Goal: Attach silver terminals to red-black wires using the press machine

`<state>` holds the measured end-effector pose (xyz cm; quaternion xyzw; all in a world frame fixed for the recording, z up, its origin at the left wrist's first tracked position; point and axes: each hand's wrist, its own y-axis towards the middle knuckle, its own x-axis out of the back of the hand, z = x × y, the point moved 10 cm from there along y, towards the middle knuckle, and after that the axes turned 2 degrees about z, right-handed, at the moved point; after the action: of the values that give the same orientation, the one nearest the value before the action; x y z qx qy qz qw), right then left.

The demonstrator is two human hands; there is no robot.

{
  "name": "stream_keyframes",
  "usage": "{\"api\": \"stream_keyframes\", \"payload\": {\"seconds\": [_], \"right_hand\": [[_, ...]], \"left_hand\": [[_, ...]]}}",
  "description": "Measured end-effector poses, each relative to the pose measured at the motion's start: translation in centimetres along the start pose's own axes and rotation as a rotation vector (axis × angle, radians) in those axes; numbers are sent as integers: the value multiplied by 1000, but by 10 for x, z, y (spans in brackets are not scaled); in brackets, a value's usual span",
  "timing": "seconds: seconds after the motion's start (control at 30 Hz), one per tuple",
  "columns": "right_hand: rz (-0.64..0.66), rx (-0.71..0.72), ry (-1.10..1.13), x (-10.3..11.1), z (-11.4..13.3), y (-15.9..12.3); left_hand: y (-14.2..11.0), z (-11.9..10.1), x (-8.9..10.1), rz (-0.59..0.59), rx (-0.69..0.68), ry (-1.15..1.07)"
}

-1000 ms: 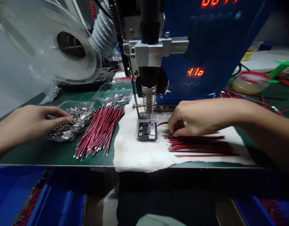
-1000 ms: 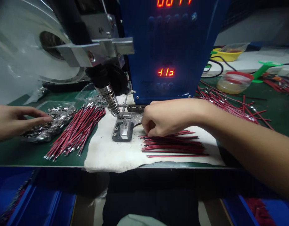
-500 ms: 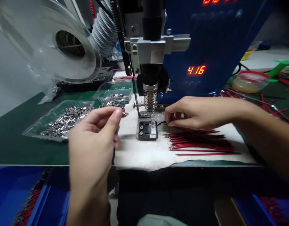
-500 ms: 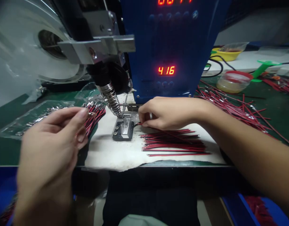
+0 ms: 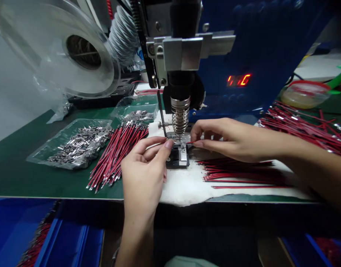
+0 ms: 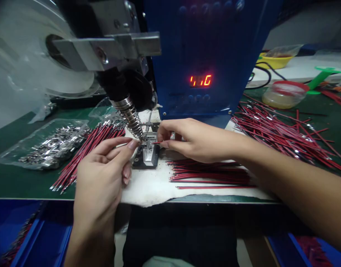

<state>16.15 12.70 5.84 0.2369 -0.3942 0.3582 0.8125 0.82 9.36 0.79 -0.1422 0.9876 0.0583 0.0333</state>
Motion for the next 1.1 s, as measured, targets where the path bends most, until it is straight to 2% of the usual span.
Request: {"api": "stream_keyframes", "payload": {"seconds": [0.23, 0.6, 1.1], "right_hand": [[-143, -43, 56, 2, 1, 1], [-286, 73, -43, 6, 14, -3], [-365, 67, -75, 7, 16, -5]], "left_hand": [[0, -1, -1, 15, -10, 12], [-2, -5, 3, -24, -26, 94], [-5, -9, 2, -43, -83, 60]]}}
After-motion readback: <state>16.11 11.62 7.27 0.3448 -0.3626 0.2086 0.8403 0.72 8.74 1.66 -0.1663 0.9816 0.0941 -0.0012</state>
